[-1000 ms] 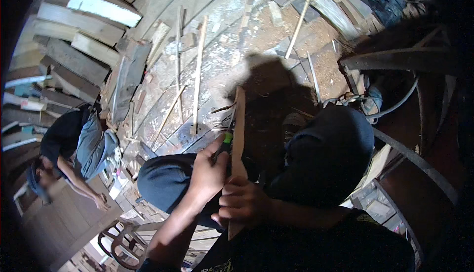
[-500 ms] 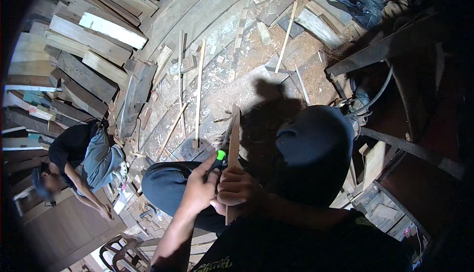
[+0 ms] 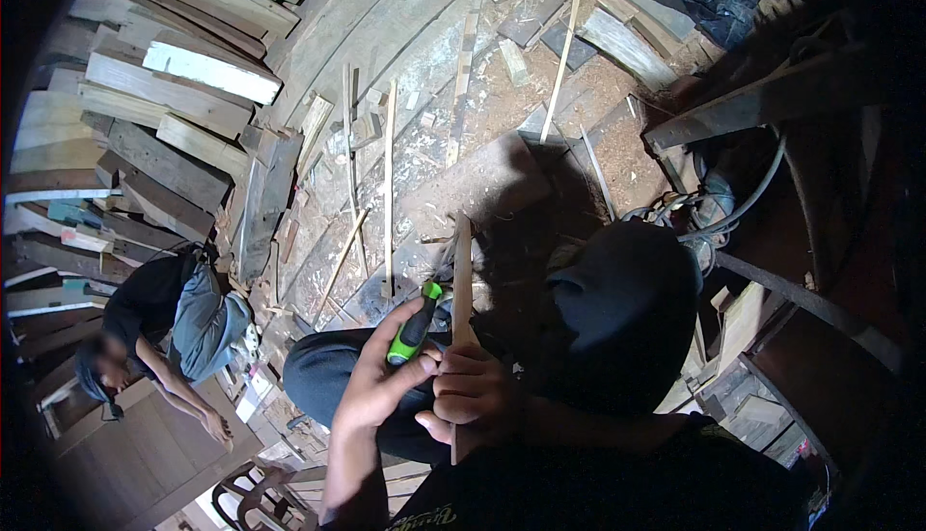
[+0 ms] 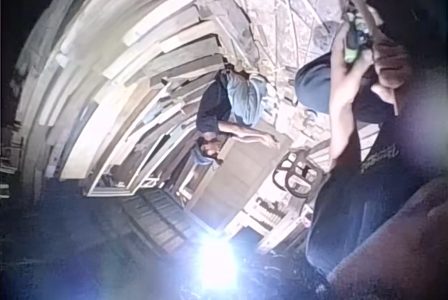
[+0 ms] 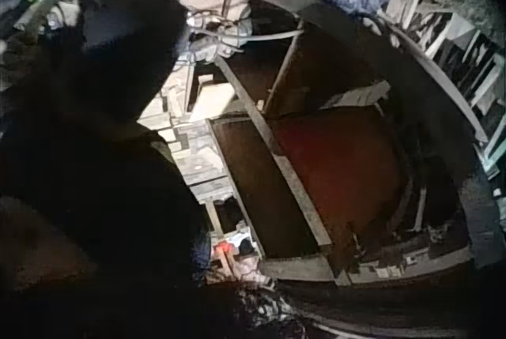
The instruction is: Using a chisel to shape and carve a thin piece of wood while sitting on a workshop floor.
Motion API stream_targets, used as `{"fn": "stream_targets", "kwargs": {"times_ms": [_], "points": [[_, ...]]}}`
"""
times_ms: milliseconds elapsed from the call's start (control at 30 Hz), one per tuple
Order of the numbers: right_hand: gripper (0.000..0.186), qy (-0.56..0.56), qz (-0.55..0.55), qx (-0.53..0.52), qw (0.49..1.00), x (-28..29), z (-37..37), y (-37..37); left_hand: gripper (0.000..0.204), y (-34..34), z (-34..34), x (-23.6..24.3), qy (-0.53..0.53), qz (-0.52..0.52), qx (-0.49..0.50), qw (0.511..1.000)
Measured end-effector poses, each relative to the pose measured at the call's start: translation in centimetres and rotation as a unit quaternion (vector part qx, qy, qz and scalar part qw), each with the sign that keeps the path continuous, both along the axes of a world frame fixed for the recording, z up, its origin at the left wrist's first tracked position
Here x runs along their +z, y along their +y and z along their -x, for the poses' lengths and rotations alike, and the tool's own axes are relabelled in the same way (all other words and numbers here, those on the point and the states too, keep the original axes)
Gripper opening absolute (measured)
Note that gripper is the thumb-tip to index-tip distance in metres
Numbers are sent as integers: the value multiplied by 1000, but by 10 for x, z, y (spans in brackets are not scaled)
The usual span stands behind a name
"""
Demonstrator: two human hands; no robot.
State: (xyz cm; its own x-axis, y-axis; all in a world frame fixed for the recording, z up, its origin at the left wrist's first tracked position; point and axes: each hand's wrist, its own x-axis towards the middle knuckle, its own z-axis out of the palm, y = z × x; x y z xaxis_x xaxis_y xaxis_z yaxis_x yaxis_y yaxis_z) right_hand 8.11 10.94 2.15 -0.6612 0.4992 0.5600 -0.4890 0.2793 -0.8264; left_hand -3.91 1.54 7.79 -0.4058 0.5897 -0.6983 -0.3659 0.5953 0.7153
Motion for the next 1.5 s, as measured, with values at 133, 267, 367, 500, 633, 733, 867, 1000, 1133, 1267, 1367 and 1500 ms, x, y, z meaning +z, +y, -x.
{"fn": "stream_targets", "kwargs": {"times_ms": [133, 267, 367, 500, 633, 733, 867, 1000, 1133, 1267, 1367, 1500], "points": [[37, -8, 27, -18, 999, 8, 0, 9, 40, 13, -2, -27, 460, -26, -149, 875], [36, 0, 50, -5, 999, 9, -2, 8, 27, 35, 0, -54, 492, -161, -24, 855], [35, 0, 54, -26, 998, 7, -1, 10, 35, 48, -4, -65, 265, -306, 88, 910], [34, -11, 44, -8, 999, 5, -2, 14, 50, 45, -10, -59, 204, -378, 51, 902], [36, 1, 41, -25, 999, 5, -1, 10, 44, 37, -13, -47, 228, -362, 8, 904], [37, 1, 50, -15, 999, 7, -2, 8, 41, 42, -14, -67, 258, -316, 40, 912], [38, 5, 46, -22, 999, 2, -1, 8, 41, 37, -14, -52, 250, -238, 14, 938], [40, 31, 52, -13, 998, 1, -1, 0, 41, 24, -14, -59, 253, -263, 25, 931], [37, 27, 71, 11, 997, 3, -1, -1, 39, 20, -14, -73, 301, -288, 16, 909], [33, 15, 42, 33, 998, -2, -4, -10, 33, 14, 3, -68, 149, -335, 414, 833], [32, 26, 3, 43, 999, -9, -3, -15, 31, 12, 2, -60, 137, -327, 347, 868], [31, -22, 14, 79, 997, 3, -8, -13, 35, -1, -15, -51, 290, -338, 15, 895]]}}
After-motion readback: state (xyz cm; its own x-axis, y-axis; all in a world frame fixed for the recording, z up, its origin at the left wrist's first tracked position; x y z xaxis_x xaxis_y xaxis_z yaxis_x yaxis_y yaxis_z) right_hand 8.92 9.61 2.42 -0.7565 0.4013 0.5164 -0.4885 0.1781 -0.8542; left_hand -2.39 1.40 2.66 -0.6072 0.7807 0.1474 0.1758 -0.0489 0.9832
